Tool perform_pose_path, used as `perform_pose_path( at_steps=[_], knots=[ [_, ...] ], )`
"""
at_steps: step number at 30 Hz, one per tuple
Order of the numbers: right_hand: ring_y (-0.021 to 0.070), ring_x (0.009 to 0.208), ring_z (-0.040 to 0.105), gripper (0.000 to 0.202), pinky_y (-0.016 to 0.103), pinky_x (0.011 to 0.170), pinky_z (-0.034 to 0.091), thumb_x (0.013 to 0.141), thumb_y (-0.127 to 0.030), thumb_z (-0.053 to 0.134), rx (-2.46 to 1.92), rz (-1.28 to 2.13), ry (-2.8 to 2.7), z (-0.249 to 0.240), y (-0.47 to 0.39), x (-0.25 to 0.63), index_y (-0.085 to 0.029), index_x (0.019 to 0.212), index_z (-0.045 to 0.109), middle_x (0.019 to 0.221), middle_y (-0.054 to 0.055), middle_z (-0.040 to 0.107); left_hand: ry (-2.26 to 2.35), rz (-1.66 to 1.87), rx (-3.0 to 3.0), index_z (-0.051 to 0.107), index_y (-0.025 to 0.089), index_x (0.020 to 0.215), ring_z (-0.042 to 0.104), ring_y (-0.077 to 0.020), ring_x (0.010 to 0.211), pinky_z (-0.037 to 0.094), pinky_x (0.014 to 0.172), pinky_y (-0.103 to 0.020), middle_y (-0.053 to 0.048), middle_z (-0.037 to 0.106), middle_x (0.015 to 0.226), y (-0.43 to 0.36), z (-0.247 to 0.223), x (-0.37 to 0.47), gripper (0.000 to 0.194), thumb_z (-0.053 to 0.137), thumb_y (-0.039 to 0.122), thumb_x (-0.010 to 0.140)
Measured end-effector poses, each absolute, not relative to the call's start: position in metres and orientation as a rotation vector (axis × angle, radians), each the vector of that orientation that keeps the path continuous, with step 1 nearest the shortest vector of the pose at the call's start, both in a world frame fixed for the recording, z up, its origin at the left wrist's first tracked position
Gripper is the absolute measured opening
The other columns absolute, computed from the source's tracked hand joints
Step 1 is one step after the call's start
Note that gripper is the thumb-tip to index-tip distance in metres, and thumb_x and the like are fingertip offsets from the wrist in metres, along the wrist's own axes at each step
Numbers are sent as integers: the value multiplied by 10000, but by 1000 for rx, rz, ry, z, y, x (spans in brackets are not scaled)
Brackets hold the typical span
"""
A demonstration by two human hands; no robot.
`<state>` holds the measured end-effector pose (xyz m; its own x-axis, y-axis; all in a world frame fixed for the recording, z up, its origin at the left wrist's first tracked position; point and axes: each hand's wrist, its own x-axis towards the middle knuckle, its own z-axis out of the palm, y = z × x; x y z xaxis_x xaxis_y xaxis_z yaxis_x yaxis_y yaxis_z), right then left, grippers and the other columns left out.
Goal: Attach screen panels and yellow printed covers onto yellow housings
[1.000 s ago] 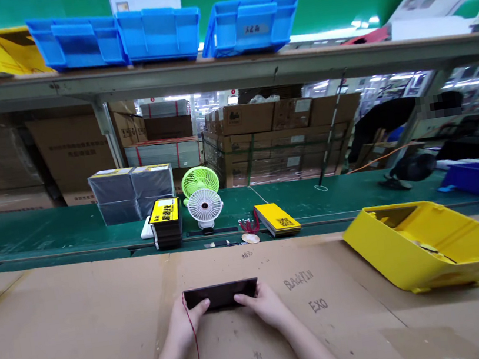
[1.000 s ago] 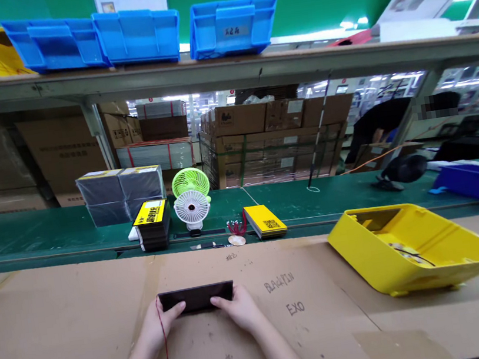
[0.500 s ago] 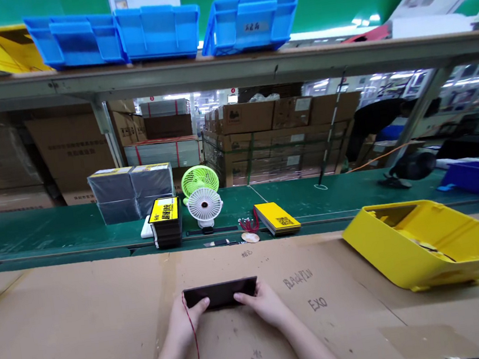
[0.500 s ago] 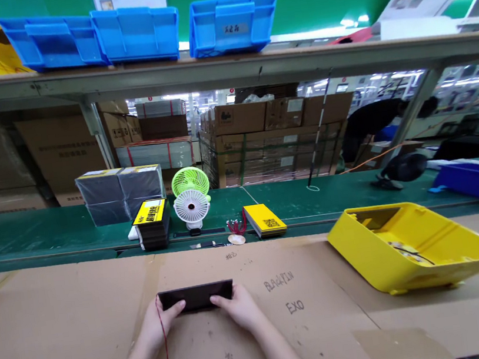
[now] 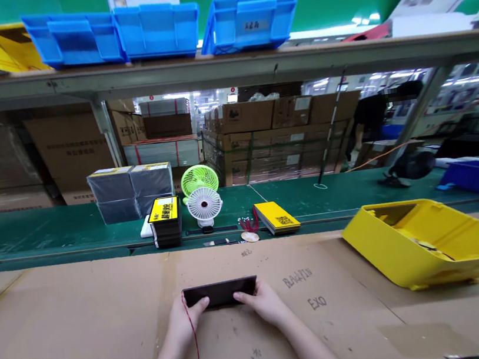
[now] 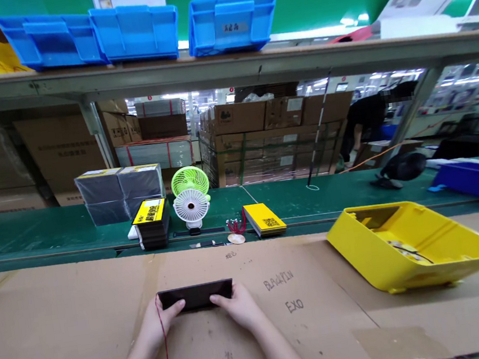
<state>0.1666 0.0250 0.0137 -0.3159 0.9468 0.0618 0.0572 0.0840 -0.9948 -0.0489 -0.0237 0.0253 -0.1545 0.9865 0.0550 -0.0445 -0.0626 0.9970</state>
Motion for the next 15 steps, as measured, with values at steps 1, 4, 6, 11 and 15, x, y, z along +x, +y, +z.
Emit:
perform_pose_path(
  at_steps=[1,4,6,11,15],
  knots=[
    [285,1026,596,385,434,947,424,665,-323,726,-1034,1354,-1531,14,25,166,-159,1000,633,1064,97,671,1267,1381,1140,636,120,1013,581,-314,1048,439,925,-436,-136,666,1074,-23,24,-49,446,713,309,616],
    [281,1004,607,365,424,925,442,670,-314,722,-1032,1361,-1535,15,25,166,-161,991,640,1047,93,678,1295,1363,1144,637,123,998,591,-304,1030,443,918,-426,-130,674,1054,-22,20,-50,413,702,303,632],
    [279,1012,603,372,420,929,438,672,-314,721,-1035,1353,-1532,16,25,165,-164,1003,636,1058,92,674,1287,1367,1152,638,127,991,598,-296,1017,446,914,-413,-125,678,1047,-21,18,-50,405,703,302,632],
    [284,1010,603,368,420,931,434,665,-324,727,-1034,1352,-1545,18,24,166,-163,985,644,1047,93,678,1275,1371,1132,639,120,974,606,-295,1002,448,910,-410,-129,682,1033,-20,18,-50,403,710,302,622],
    [285,1013,601,370,424,929,434,668,-324,723,-1051,1337,-1540,17,24,166,-162,989,638,1050,96,676,1248,1395,1128,634,125,1004,593,-292,1032,445,921,-405,-128,669,1072,-21,19,-49,432,711,306,620]
  ],
)
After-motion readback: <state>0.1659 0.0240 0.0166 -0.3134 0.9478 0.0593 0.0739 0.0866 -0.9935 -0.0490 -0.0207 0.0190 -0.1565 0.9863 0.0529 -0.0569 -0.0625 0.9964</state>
